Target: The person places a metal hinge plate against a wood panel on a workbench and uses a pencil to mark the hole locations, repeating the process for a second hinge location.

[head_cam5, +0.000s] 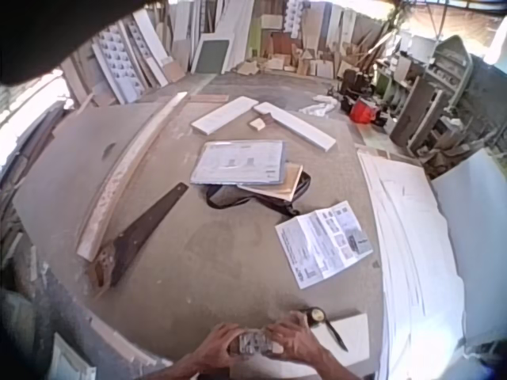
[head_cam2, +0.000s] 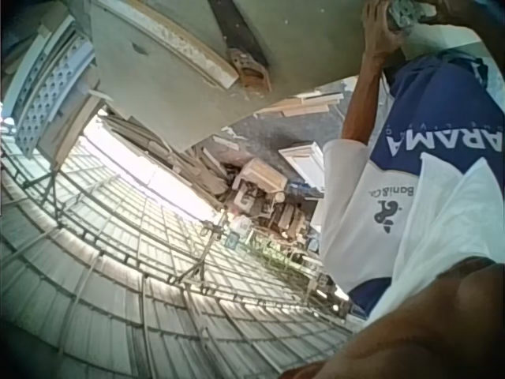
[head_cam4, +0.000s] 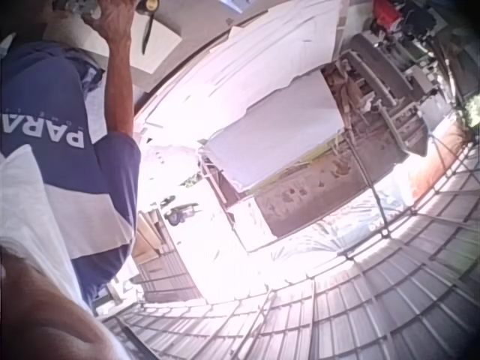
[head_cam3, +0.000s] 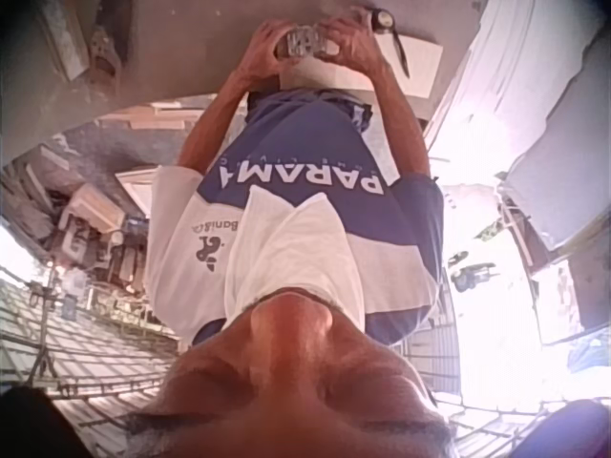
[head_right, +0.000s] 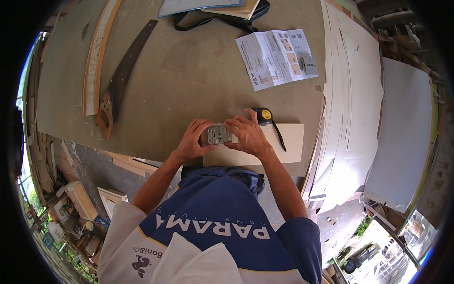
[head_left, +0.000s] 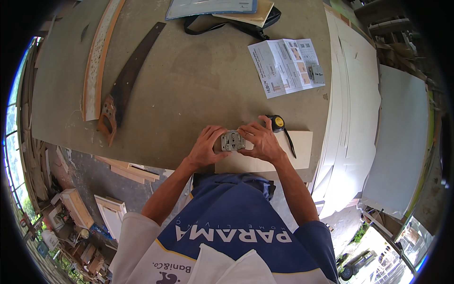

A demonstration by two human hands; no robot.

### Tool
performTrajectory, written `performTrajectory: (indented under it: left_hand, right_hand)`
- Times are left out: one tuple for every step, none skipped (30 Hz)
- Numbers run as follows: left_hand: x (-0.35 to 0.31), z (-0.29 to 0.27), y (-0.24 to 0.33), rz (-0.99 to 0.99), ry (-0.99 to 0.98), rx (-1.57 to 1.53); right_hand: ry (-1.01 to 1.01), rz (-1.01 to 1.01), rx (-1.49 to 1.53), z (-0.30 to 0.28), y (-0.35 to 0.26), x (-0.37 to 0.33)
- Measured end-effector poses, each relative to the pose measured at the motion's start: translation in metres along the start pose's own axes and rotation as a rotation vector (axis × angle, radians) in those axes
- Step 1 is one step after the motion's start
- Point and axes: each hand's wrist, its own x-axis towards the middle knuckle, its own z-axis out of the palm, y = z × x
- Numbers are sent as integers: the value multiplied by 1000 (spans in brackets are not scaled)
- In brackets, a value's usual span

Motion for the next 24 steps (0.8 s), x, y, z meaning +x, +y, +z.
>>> performTrajectory:
  left_hand:
    - [0,0,0,-4,-3,3]
    - [0,-1,0,-3,-4,5]
    - [0,-1,0,-2,-6,7]
    - [0,-1,1,-1,-8,9]
    - [1,-1,1,-3,-8,8]
    - [1,-1,1,-5,-8,7]
    - [1,-1,2,-8,-8,6]
    - [2,-1,2,-3,-8,10]
    - [3,-2,4,2,-9,14]
    - [3,-2,4,6,-11,18]
    - [3,-2,5,3,-11,20]
    - [2,-2,5,1,-11,23]
    - [2,-2,4,-1,-11,26]
    - [2,-2,4,-1,-7,25]
    - [2,-1,4,-1,-4,25]
    - [3,-1,4,-2,0,24]
    - [3,-1,4,-11,-2,12]
    - [3,-1,2,-22,-4,0]
    - [3,-1,1,-33,-5,-12]
    - [3,-1,1,-39,-3,-21]
    - [3,-1,0,-44,-2,-31]
    - [3,0,0,-49,-1,-42]
    - [3,-1,0,-54,-5,-49]
    - [3,-1,1,-59,-9,-57]
  right_hand:
    - [-3,-1,-2,0,0,0]
    - [-6,-1,-4,-1,-1,1]
    - [-10,-1,-6,-1,-1,1]
    - [-8,-2,-8,-1,-1,0]
    - [-7,-4,-9,0,0,0]
    - [-6,-5,-11,0,-1,0]
    - [-8,-4,-11,0,-1,0]
    - [-11,-3,-12,0,-1,0]
    - [-13,-2,-12,-1,-1,1]
    - [-15,-2,-14,-1,-2,1]
    - [-17,-2,-16,-1,-2,2]
    - [-18,-2,-19,-2,-3,3]
    - [-18,-5,-20,-3,-3,3]
    - [-19,-7,-22,-4,-3,4]
    - [-19,-10,-24,-4,-3,4]
    - [-21,-7,-20,-4,-3,5]
    - [-23,-4,-16,-4,-2,5]
    - [-26,-2,-11,-4,-2,5]
    - [-24,-1,-9,-4,-2,5]
    - [-22,1,-7,-4,-2,6]
    - [-21,4,-4,-4,-2,6]
    - [-23,5,-2,-4,-2,6]
    - [-24,6,0,-3,-3,6]
    - [-26,7,2,-3,-2,6]
